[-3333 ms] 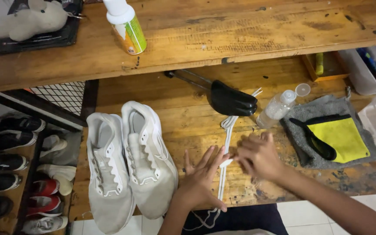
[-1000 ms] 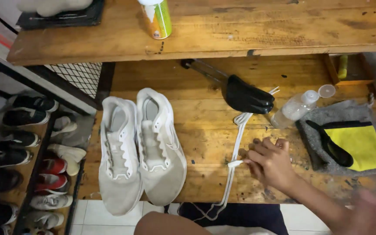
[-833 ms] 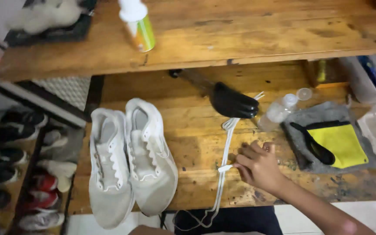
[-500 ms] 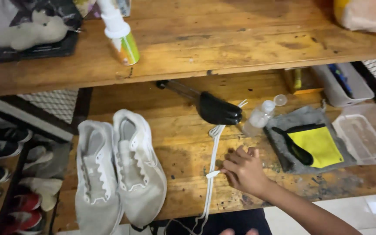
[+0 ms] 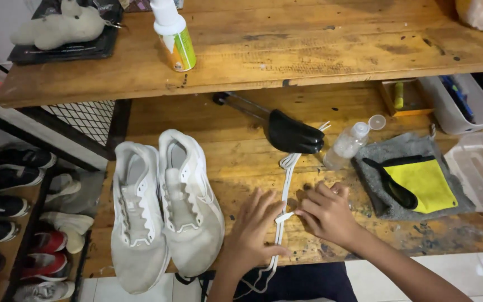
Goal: Cleaning white shoelaces by applying a cleaning solution and scrubbing them with a toothbrush on a wooden workbench.
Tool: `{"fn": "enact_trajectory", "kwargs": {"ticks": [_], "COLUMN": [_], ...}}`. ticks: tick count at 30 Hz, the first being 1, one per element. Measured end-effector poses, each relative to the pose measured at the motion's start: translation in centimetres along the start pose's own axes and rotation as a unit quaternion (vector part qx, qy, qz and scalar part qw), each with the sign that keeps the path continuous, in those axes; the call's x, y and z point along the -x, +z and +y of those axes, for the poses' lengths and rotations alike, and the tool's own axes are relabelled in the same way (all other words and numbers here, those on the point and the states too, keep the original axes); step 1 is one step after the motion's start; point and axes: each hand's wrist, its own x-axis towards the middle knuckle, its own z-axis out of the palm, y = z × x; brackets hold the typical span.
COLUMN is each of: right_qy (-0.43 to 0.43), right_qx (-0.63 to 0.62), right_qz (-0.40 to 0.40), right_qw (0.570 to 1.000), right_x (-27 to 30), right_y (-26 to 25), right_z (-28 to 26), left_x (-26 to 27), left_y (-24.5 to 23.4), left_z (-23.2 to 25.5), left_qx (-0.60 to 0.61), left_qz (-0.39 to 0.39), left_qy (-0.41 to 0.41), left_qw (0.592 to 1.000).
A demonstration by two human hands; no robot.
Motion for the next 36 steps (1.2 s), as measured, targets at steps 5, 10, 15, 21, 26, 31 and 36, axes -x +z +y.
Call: {"fn": "enact_trajectory", "kwargs": {"ticks": [5,10,15,21,26,31,36], "right_qy": [-0.035,-0.008,0.014,0.007,0.023,0.138,0.022], "right_qx": [0.016,0.008,-0.075,-0.045,-0.013,-0.013,0.038], "right_qz": [0.009,-0.016,-0.049,-0.039,-0.032,-0.037,-0.025], "right_qw": [0.999,1.0,0.996,0.998,0.999,0.99,0.999], "right_x": [0.7,0.4,1.3,0.7,0.2,-0.7,-1.9], "right_y": [-0.2,0.3,1.4,2.5,0.8,-0.2,-0.1], "right_z": [0.4,0.9,0.2,2.2,1.8,1.5,-0.8], "left_x": [-0.6,-0.9,-1.2,-0.9,-1.3,-1.0,0.0], "left_y": [1.0,0.9,0.9,1.2,0.3,0.2,0.5], "left_z": [-2.3,-3.3,-3.2,-3.3,-2.2,-1.5,-1.5], "left_qx": [-0.093,-0.122,-0.135,-0.148,-0.14,-0.12,-0.112], "left_qz": [-0.045,-0.066,-0.115,-0.111,-0.157,-0.124,-0.067], "left_qy": [0.033,0.04,0.003,0.023,-0.036,-0.045,-0.035], "left_qw": [0.994,0.99,0.984,0.983,0.977,0.984,0.991]}}
